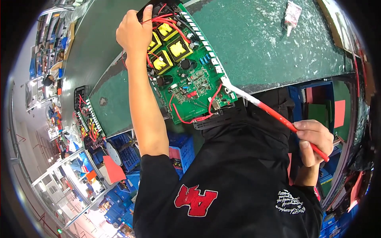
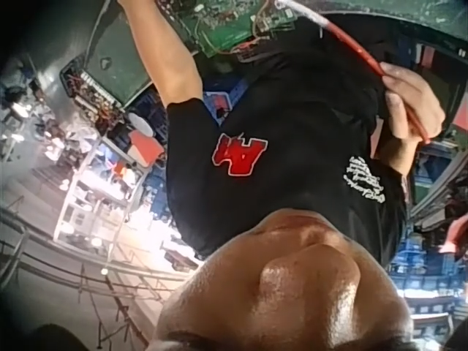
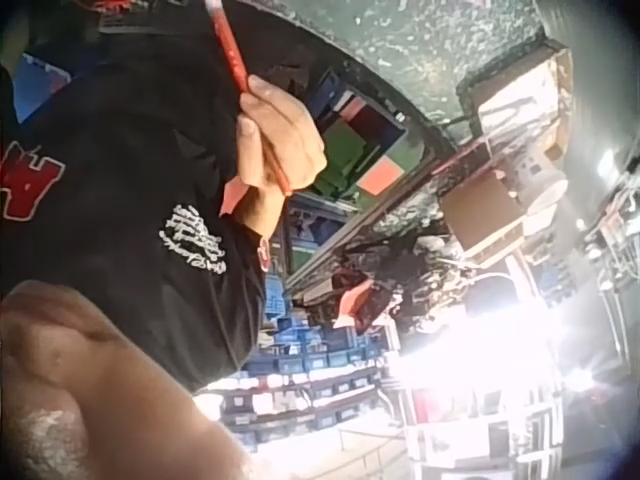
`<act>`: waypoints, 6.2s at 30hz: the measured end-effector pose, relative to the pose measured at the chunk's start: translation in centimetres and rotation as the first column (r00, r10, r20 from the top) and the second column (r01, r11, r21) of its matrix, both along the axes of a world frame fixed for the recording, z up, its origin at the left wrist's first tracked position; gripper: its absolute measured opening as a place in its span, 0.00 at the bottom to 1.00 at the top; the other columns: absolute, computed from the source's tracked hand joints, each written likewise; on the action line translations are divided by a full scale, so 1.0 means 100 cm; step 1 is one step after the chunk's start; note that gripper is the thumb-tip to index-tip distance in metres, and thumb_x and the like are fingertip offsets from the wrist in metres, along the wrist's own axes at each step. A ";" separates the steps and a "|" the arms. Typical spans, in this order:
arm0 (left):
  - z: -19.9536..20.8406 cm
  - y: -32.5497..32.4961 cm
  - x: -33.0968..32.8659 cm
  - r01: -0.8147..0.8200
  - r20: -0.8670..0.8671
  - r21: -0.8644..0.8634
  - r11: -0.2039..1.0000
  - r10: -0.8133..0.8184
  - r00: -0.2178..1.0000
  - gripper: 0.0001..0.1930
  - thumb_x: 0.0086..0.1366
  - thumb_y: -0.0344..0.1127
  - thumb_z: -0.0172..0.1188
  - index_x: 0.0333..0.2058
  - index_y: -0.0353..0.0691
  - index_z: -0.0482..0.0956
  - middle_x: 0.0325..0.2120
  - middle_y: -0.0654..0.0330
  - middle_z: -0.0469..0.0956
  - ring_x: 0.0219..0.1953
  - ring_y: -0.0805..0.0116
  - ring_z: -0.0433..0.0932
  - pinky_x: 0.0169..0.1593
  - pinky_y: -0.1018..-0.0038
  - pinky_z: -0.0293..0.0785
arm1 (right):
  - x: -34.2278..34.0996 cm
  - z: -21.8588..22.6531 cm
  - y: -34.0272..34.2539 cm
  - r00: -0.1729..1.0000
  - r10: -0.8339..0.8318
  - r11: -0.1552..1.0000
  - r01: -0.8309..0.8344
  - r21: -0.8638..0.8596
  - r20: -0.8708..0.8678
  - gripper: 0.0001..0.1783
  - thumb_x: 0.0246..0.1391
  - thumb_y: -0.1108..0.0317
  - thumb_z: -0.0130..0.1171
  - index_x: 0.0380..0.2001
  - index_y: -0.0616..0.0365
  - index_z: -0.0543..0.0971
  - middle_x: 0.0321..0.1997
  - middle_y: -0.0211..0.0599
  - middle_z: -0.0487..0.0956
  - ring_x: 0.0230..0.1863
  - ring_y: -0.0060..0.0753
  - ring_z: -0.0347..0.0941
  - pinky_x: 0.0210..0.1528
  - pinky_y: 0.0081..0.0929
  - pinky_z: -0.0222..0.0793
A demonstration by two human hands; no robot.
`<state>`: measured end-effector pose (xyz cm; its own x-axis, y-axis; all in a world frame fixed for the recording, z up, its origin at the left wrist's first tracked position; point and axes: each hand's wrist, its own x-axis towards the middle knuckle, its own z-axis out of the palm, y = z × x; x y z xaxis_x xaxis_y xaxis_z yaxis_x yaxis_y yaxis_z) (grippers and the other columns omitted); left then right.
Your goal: The recorder is applying sealant and connecting wires to electronic circuit boards on a factory production line.
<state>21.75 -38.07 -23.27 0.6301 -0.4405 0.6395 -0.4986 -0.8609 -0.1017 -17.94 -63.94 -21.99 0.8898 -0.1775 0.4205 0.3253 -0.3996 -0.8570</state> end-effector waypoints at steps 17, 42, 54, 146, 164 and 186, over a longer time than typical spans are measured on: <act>0.013 -0.006 -0.010 -0.019 -0.102 -0.001 1.000 0.018 0.995 0.23 0.66 0.55 0.51 0.28 0.36 0.72 0.27 0.51 0.78 0.31 0.46 0.77 0.35 0.55 0.71 | 0.044 0.043 -0.156 0.622 -0.768 0.591 0.780 -0.208 0.152 0.11 0.57 0.72 0.60 0.42 0.66 0.80 0.37 0.34 0.82 0.39 0.19 0.76 0.43 0.17 0.70; 0.002 -0.003 0.003 -0.082 -0.024 0.047 0.995 0.084 0.996 0.30 0.64 0.62 0.49 0.29 0.35 0.75 0.28 0.49 0.80 0.32 0.44 0.78 0.36 0.55 0.72 | -0.033 -0.040 0.006 0.955 -0.294 0.865 0.286 0.413 -0.045 0.12 0.57 0.66 0.57 0.37 0.65 0.71 0.42 0.52 0.75 0.35 0.31 0.72 0.37 0.27 0.70; 0.005 -0.001 0.005 -0.158 -0.144 0.092 0.983 0.170 0.975 0.35 0.64 0.70 0.40 0.40 0.40 0.77 0.37 0.48 0.80 0.43 0.43 0.77 0.45 0.55 0.71 | -0.030 -0.044 0.007 0.962 -0.272 0.923 0.262 0.280 -0.006 0.12 0.55 0.66 0.58 0.35 0.65 0.73 0.37 0.55 0.78 0.38 0.44 0.77 0.45 0.37 0.76; 0.056 0.065 -0.227 -0.207 -0.498 -0.613 0.763 -0.169 0.851 0.15 0.59 0.40 0.64 0.33 0.32 0.72 0.29 0.49 0.77 0.32 0.55 0.77 0.36 0.63 0.71 | 0.069 0.018 -0.163 0.816 -0.545 0.303 0.406 -0.862 0.193 0.14 0.55 0.74 0.52 0.45 0.61 0.78 0.46 0.47 0.79 0.48 0.51 0.74 0.51 0.36 0.68; 0.024 0.076 -0.215 -0.174 -0.377 -0.738 0.652 -0.183 0.908 0.11 0.57 0.32 0.63 0.37 0.38 0.71 0.25 0.54 0.74 0.25 0.54 0.76 0.29 0.62 0.71 | 0.282 0.040 0.131 0.867 0.455 0.444 -0.418 -0.793 -0.202 0.13 0.49 0.67 0.61 0.38 0.60 0.80 0.39 0.43 0.79 0.40 0.52 0.74 0.44 0.41 0.70; 0.051 0.003 -0.204 -0.077 -0.344 -0.881 0.467 -0.521 0.781 0.14 0.65 0.32 0.58 0.47 0.31 0.74 0.38 0.55 0.78 0.31 0.74 0.76 0.31 0.77 0.74 | 0.227 0.071 0.106 0.885 0.406 0.749 -0.179 0.637 -0.229 0.14 0.60 0.68 0.56 0.45 0.65 0.77 0.42 0.39 0.80 0.44 0.30 0.77 0.50 0.29 0.73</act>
<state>1.34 -37.81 -18.21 0.9223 -0.0776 0.3786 -0.3863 -0.2148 0.8970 4.78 -53.35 -14.91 0.9999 0.0085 -0.0076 -0.0096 0.2809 -0.9597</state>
